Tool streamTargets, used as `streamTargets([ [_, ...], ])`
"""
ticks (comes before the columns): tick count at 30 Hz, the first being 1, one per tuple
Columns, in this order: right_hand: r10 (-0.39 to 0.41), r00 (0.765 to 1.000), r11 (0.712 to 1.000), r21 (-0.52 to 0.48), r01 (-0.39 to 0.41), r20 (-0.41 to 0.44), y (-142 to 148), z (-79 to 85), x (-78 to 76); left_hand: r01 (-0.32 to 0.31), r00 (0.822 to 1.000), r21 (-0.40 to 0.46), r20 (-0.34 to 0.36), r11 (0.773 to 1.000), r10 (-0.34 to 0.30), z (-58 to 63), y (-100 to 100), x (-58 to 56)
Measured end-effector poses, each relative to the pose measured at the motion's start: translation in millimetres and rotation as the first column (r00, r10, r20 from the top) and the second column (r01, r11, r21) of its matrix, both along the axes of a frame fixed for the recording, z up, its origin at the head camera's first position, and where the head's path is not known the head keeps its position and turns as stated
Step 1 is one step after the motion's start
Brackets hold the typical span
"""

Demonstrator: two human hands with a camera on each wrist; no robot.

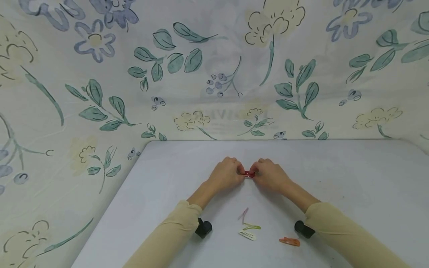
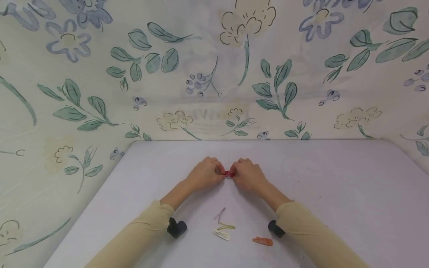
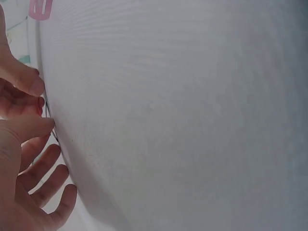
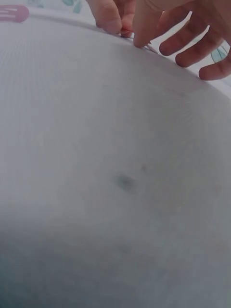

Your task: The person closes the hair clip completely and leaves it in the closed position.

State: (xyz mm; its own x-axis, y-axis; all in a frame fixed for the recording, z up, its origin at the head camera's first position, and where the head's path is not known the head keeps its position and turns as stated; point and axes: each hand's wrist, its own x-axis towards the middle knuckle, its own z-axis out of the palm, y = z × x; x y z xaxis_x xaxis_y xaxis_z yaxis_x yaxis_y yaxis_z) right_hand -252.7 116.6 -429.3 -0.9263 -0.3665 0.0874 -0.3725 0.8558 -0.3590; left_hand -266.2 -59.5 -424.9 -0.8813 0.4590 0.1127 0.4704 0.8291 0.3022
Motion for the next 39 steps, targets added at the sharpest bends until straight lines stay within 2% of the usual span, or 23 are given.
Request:
streamTargets([
  [14,-0.014,1.000,1.000,0.012,0.014,0.019,0.3,-2.2,-2.1,0.006,1.000,-0.004,-0.012,1.000,-0.006,-1.2,1.0,0.6],
  [29,0.008,1.000,1.000,0.018,-0.008,-0.025,1.7,-5.3,-0.2,-0.004,1.000,0.004,-0.014,1.000,0.004,-3.0,1.6,1.3],
  [39,0.019,0.999,1.000,0.015,-0.020,0.046,3.3,0.4,1.0,-0.023,1.000,0.011,0.009,1.000,0.023,-3.4,-0.5,2.5],
])
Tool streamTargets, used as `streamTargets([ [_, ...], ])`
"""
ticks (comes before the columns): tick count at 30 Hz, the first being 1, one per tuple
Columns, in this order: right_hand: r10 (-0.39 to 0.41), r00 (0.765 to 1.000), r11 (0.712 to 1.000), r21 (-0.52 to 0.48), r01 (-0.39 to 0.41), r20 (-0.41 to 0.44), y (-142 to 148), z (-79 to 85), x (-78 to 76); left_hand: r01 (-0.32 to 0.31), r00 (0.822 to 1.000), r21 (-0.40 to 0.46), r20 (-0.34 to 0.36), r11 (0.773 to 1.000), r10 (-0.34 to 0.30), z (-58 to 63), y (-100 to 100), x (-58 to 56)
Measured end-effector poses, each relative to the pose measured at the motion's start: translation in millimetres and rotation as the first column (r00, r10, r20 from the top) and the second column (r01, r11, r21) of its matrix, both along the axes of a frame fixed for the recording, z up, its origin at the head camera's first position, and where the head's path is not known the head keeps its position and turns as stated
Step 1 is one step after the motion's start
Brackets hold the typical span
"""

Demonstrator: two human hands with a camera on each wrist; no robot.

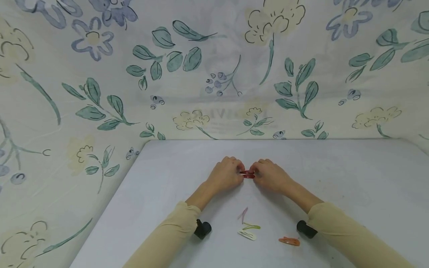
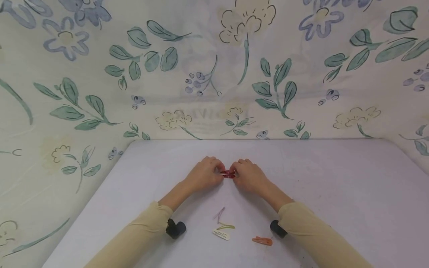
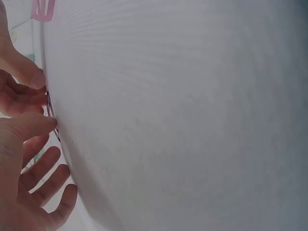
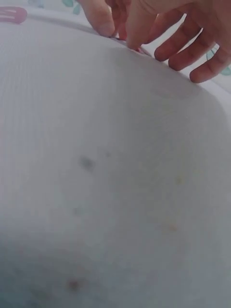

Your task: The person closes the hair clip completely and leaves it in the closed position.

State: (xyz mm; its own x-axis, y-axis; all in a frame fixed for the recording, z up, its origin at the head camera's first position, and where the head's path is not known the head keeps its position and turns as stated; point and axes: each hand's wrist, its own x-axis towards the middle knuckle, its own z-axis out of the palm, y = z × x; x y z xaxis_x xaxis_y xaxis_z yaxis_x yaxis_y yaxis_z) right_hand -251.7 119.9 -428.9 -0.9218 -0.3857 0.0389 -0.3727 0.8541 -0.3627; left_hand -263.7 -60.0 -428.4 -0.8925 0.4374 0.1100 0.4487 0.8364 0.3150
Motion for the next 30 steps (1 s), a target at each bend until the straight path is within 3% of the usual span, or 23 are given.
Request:
streamTargets([
  [7,0.009,0.997,0.995,-0.102,-0.001,0.077,8,5.2,3.7,0.001,0.999,0.057,0.050,0.998,-0.004,2.3,0,2.7],
  [17,0.032,0.999,0.968,-0.249,-0.028,0.011,39,16.2,16.9,0.098,0.991,0.224,0.069,0.970,-0.116,17.0,6,11.7],
  [23,0.030,1.000,0.953,-0.300,-0.030,-0.004,63,23.0,36.8,0.172,0.972,0.273,0.111,0.946,-0.209,24.5,11,28.0],
  [30,0.010,1.000,0.948,-0.318,-0.009,0.002,84,20.4,65.5,0.226,0.957,0.229,0.128,0.947,-0.259,29.1,18,49.3],
])
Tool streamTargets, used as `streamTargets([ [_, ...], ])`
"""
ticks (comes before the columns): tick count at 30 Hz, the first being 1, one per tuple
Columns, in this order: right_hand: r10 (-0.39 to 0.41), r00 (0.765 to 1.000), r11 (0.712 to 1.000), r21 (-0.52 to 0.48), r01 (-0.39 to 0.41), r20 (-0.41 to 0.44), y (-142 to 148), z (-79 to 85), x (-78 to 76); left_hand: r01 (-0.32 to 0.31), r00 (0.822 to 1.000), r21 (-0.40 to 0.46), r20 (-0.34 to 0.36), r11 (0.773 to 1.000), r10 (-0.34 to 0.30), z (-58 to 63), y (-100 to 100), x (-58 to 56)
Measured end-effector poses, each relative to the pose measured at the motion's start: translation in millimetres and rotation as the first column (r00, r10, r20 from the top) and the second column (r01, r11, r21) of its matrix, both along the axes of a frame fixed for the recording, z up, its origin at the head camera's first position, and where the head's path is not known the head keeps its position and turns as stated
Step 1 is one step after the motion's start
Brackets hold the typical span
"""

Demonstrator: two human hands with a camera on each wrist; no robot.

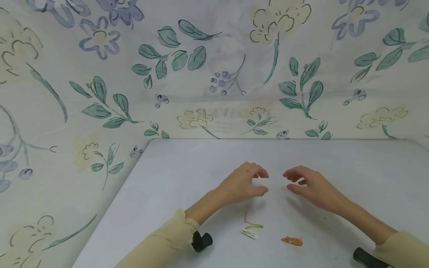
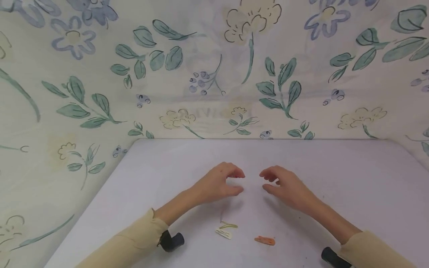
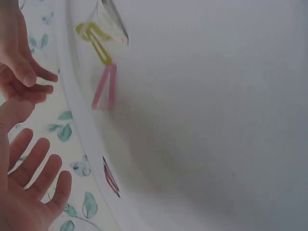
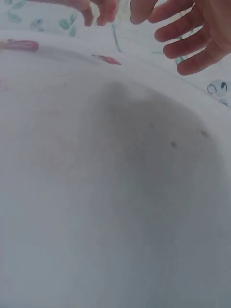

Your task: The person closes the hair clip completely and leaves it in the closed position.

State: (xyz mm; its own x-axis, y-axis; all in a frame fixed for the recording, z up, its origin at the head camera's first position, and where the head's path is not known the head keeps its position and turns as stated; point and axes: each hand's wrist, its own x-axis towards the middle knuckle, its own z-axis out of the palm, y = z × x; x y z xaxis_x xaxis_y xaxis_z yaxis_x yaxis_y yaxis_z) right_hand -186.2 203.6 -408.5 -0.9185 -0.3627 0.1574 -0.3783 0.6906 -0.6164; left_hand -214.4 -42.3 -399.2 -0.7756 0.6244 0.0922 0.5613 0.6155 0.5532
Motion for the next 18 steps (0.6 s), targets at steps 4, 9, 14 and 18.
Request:
streamTargets([
  [4,-0.018,0.999,1.000,-0.026,0.018,-0.038,8,-4.6,15.7,0.042,0.999,-0.020,0.016,0.999,-0.042,-1.0,6,10.8],
  [9,-0.044,0.998,0.997,-0.068,0.040,-0.052,12,-10.1,35.2,0.095,0.994,-0.008,0.054,0.995,-0.095,-6.2,12,23.4],
  [14,-0.057,0.998,0.996,-0.062,0.056,-0.016,12,-17.0,53.5,0.135,0.988,0.014,0.069,0.991,-0.136,-11.8,14,36.3],
  [18,-0.050,0.998,0.998,-0.051,0.049,-0.035,12,-25.1,67.0,0.174,0.984,-0.015,0.036,0.985,-0.173,-17.4,16,47.1],
])
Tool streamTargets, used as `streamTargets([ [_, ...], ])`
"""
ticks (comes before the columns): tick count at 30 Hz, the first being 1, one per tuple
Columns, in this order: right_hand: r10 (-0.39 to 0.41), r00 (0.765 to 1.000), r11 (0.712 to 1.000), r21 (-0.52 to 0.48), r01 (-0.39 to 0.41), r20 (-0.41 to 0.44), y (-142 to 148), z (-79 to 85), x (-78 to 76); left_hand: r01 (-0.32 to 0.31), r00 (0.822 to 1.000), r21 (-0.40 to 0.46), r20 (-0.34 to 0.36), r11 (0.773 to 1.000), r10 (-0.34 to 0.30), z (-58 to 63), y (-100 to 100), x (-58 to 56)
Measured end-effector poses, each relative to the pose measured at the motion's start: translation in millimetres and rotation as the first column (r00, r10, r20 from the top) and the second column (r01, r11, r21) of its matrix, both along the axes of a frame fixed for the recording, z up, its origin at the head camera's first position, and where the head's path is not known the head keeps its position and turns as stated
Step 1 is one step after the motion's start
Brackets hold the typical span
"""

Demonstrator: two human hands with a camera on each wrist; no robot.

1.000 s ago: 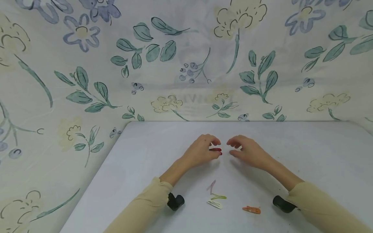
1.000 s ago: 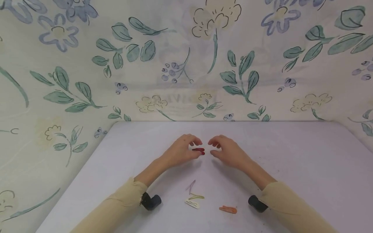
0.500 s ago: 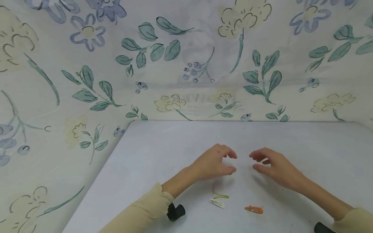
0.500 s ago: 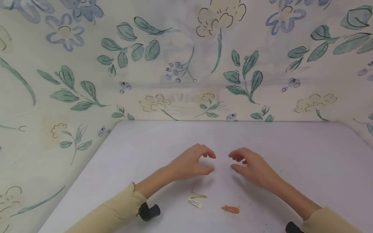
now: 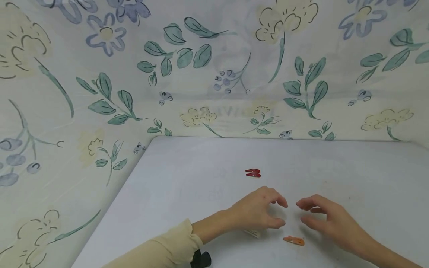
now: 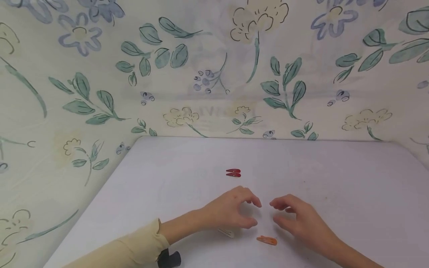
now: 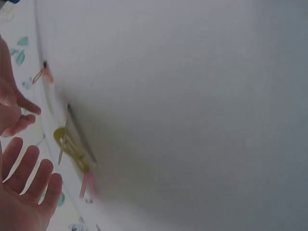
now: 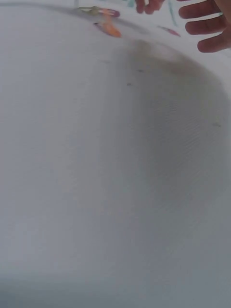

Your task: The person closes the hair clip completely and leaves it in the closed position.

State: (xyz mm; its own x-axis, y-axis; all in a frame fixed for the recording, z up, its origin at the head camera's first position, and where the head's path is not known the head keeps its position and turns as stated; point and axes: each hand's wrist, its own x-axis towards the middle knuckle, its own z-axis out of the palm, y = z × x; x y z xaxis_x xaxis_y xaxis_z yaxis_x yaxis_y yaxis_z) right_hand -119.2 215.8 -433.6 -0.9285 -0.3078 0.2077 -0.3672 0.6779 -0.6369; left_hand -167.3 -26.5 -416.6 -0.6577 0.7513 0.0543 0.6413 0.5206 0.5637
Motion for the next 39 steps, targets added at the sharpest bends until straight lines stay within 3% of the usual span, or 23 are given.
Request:
streamTargets([
  [6,0.015,0.993,0.999,-0.047,-0.020,-0.114,3,-15.5,15.6,0.038,0.999,-0.036,-0.036,0.999,-0.039,-6.1,7,12.4],
  [11,0.041,0.985,0.994,-0.090,-0.057,-0.168,3,-31.2,22.0,0.020,0.999,-0.089,-0.042,0.996,-0.024,-9.3,12,19.4],
  [16,0.054,0.976,0.996,-0.060,-0.068,-0.210,-1,-39.8,26.2,0.039,0.991,-0.139,-0.121,0.989,-0.056,-13.6,14,22.0],
  [22,-0.010,1.000,0.990,0.142,0.008,0.011,-4,-39.1,28.4,0.111,0.959,-0.161,-0.240,0.981,-0.148,-17.4,16,21.0],
  [25,0.000,1.000,0.985,0.174,-0.005,0.030,-4,-41.3,28.7,0.116,0.954,-0.159,-0.258,0.980,-0.154,-18.2,16,22.8],
  [28,0.033,0.999,0.987,0.157,-0.030,-0.022,-5,-44.0,29.8,0.104,0.953,-0.156,-0.268,0.982,-0.144,-19.2,16,24.2],
  [32,0.051,0.989,0.993,0.110,-0.036,-0.141,-8,-47.7,31.1,0.098,0.938,-0.150,-0.315,0.984,-0.141,-22.0,17,25.6],
  [36,0.050,0.957,0.997,0.067,-0.032,-0.285,-11,-52.5,30.0,0.096,0.917,-0.131,-0.374,0.987,-0.139,-24.9,17,26.7],
  [39,0.055,0.944,0.998,0.054,-0.039,-0.326,-12,-53.4,29.2,0.094,0.904,-0.117,-0.406,0.989,-0.134,-25.6,17,27.2],
])
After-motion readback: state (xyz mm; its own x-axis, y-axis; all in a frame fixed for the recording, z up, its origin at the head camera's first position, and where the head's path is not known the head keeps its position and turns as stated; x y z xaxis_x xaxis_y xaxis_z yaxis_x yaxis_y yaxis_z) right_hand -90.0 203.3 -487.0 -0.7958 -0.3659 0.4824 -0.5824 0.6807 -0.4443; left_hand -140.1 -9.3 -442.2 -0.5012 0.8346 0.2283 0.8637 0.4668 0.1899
